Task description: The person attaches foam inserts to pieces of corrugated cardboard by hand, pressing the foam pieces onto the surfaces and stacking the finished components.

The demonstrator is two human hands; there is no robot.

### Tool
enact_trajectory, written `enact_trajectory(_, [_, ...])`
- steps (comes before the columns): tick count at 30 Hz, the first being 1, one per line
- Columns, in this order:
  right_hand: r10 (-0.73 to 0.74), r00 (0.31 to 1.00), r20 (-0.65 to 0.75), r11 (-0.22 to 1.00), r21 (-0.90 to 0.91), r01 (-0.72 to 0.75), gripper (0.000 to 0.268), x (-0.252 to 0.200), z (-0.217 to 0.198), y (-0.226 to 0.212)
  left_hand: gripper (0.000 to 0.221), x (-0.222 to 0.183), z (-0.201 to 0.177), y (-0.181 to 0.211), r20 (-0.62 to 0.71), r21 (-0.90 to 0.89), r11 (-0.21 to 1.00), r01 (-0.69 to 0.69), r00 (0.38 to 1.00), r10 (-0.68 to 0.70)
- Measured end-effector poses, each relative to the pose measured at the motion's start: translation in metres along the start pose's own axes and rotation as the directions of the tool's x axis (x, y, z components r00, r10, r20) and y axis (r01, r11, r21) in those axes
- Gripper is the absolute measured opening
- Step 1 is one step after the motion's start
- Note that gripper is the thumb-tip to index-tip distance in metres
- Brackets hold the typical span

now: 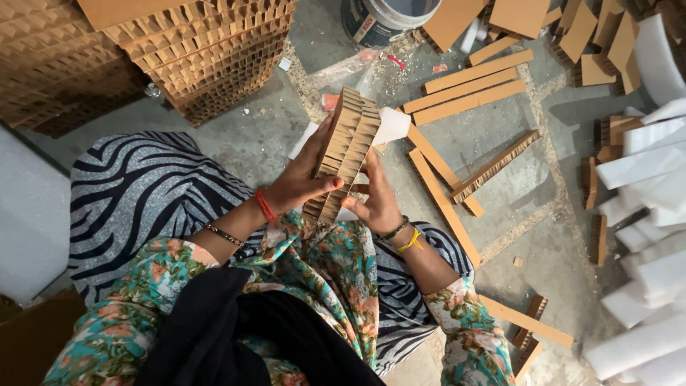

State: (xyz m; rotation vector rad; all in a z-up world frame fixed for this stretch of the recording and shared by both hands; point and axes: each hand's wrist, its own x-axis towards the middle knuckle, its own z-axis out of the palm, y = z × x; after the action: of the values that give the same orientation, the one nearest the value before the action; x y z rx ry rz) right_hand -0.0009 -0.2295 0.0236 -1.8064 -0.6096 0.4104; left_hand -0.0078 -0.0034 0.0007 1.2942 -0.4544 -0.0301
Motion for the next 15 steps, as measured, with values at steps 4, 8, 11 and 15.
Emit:
enact_trajectory(4, [-0.008, 1.000, -0.013, 0.995, -0.103, 0.007, 0.112, 0.006, -0.005, -0.010, 0.108, 0.002, 0.001, -0.002, 0.019, -0.198, 0.977, 0.082, 0.997, -0.080])
enact_trajectory(8, [-0.003, 0.998, -0.059, 0.974, -0.228, -0.011, 0.109, 0.011, -0.016, -0.027, 0.113, 0.004, 0.005, -0.003, -0.042, -0.410, 0.893, 0.184, 0.975, -0.220])
enact_trajectory(11, [-0.004, 0.997, -0.077, 0.989, -0.150, -0.008, 0.111, 0.011, -0.017, -0.036, 0.116, 0.007, 0.007, -0.004, -0.040, -0.377, 0.915, 0.146, 0.984, -0.173])
enact_trajectory(15, [0.084, 0.994, -0.063, 0.996, 0.005, -0.084, 0.114, 0.010, -0.012, -0.038, 0.121, 0.006, 0.007, -0.007, -0.006, -0.332, 0.932, 0.147, 0.987, -0.158])
